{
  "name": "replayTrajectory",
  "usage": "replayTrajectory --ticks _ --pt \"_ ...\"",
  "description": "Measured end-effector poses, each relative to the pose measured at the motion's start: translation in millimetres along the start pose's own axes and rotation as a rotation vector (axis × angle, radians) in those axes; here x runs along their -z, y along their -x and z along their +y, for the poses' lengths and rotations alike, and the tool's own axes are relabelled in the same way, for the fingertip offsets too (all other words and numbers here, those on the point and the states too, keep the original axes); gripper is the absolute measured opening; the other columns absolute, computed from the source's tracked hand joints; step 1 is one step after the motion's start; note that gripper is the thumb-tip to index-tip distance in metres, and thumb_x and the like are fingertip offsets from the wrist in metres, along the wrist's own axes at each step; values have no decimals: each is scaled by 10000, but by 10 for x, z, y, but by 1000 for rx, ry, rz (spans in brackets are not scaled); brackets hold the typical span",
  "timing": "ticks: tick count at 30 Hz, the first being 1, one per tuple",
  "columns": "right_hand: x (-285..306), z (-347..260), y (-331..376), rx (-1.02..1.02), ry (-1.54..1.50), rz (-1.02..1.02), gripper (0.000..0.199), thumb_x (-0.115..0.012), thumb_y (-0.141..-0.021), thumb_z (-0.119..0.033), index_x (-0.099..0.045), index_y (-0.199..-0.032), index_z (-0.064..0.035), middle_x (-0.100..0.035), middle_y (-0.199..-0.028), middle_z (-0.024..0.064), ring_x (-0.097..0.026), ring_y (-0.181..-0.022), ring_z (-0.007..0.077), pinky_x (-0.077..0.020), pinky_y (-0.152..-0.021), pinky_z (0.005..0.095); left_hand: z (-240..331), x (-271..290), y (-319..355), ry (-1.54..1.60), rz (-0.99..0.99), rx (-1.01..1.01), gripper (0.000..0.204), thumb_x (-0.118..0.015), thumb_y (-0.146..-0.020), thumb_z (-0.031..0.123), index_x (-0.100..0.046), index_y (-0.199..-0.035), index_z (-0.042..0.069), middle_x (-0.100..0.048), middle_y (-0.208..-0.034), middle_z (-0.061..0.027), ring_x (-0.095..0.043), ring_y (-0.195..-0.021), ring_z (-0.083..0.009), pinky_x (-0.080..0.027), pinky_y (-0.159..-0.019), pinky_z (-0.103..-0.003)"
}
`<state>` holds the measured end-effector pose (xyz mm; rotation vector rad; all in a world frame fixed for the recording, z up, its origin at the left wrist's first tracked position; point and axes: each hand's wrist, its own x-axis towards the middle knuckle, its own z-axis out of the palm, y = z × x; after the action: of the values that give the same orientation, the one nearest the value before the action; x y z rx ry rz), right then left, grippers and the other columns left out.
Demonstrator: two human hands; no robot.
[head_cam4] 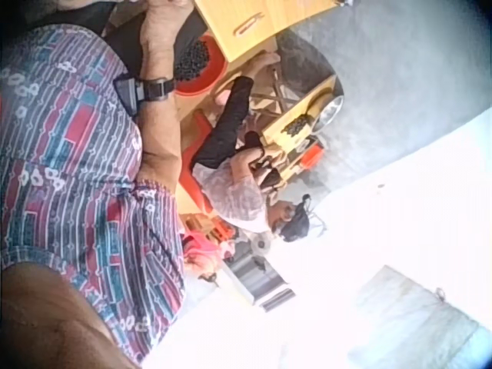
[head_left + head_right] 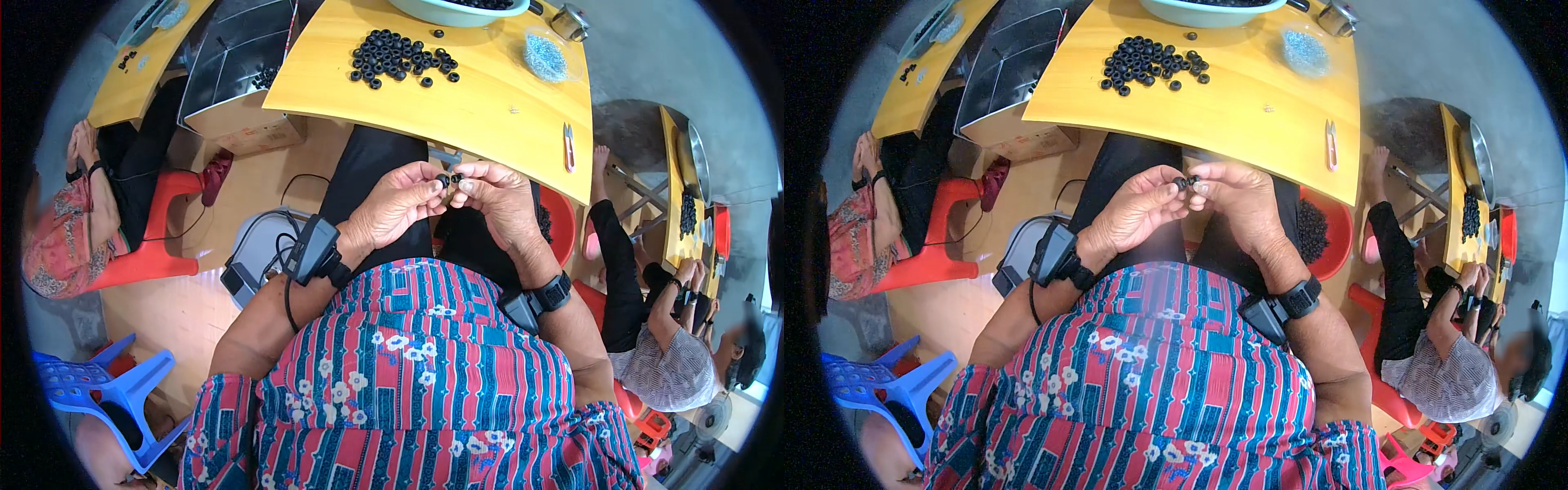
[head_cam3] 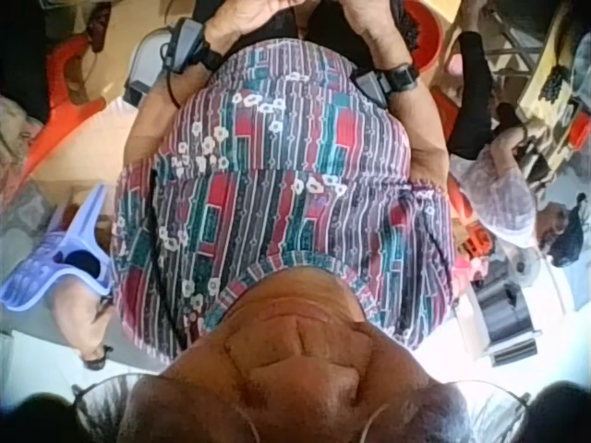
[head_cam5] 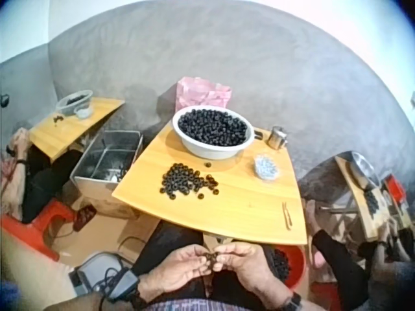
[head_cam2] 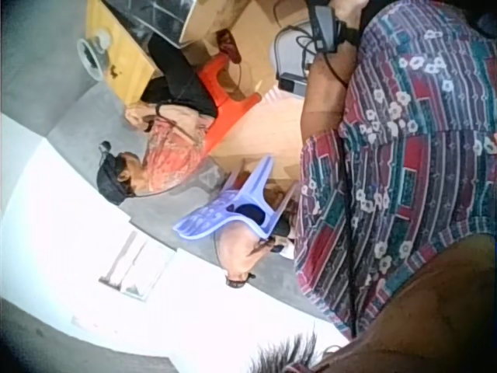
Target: Manually assembling small blue pins into black plastic rings in a workshop setting.
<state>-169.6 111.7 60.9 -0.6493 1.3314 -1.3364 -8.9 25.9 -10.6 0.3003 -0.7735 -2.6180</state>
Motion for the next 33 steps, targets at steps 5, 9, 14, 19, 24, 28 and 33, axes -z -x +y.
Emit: replayTrajectory --ticks 5,9,14,19,24,28,33 --pt "23 18 -5 35 72 25 152 -604 -832 38 -659 -972 11 -663 -826 75 -626 -721 125 -529 -677 249 -9 5 -1 28 8 2 171 -586 -910 145 -571 -1059 61 -630 -986 -60 -605 -952 -170 -492 -833 -288" --pt "39 47 -14 36 91 33 148 -608 -829 34 -661 -965 10 -665 -827 68 -624 -722 116 -520 -684 241 -1 -11 -1 56 7 5 163 -589 -904 113 -568 -1056 56 -630 -994 -64 -604 -942 -162 -500 -834 -292" --pt "9 62 -45 69 118 22 147 -603 -833 36 -657 -968 16 -669 -837 73 -623 -732 116 -520 -695 243 -9 41 -26 46 12 1 156 -584 -905 100 -564 -1052 53 -628 -1003 -68 -604 -944 -166 -500 -833 -294" --pt "12 86 -45 101 146 11 151 -594 -837 44 -655 -973 20 -673 -850 78 -624 -739 118 -520 -703 243 -28 53 -33 38 25 13 150 -580 -906 90 -564 -1049 49 -622 -1019 -77 -602 -955 -179 -498 -834 -297" --pt "10 94 -49 159 211 4 151 -597 -837 44 -664 -969 12 -676 -854 67 -626 -754 110 -518 -713 237 -28 55 -35 39 11 4 150 -576 -906 80 -564 -1052 48 -621 -1019 -75 -596 -962 -176 -500 -829 -300" --pt "-13 51 -29 164 255 11 155 -605 -830 45 -670 -965 6 -677 -855 59 -626 -764 104 -516 -717 231 -40 45 -28 56 20 4 150 -576 -906 75 -565 -1054 52 -618 -994 -65 -593 -934 -153 -504 -824 -301" --pt "-12 77 -79 269 473 49 136 -652 -798 25 -682 -924 -19 -681 -840 28 -627 -780 90 -510 -718 231 -40 84 -51 57 13 6 146 -576 -908 82 -566 -1051 57 -608 -946 -47 -587 -898 -129 -506 -825 -301"
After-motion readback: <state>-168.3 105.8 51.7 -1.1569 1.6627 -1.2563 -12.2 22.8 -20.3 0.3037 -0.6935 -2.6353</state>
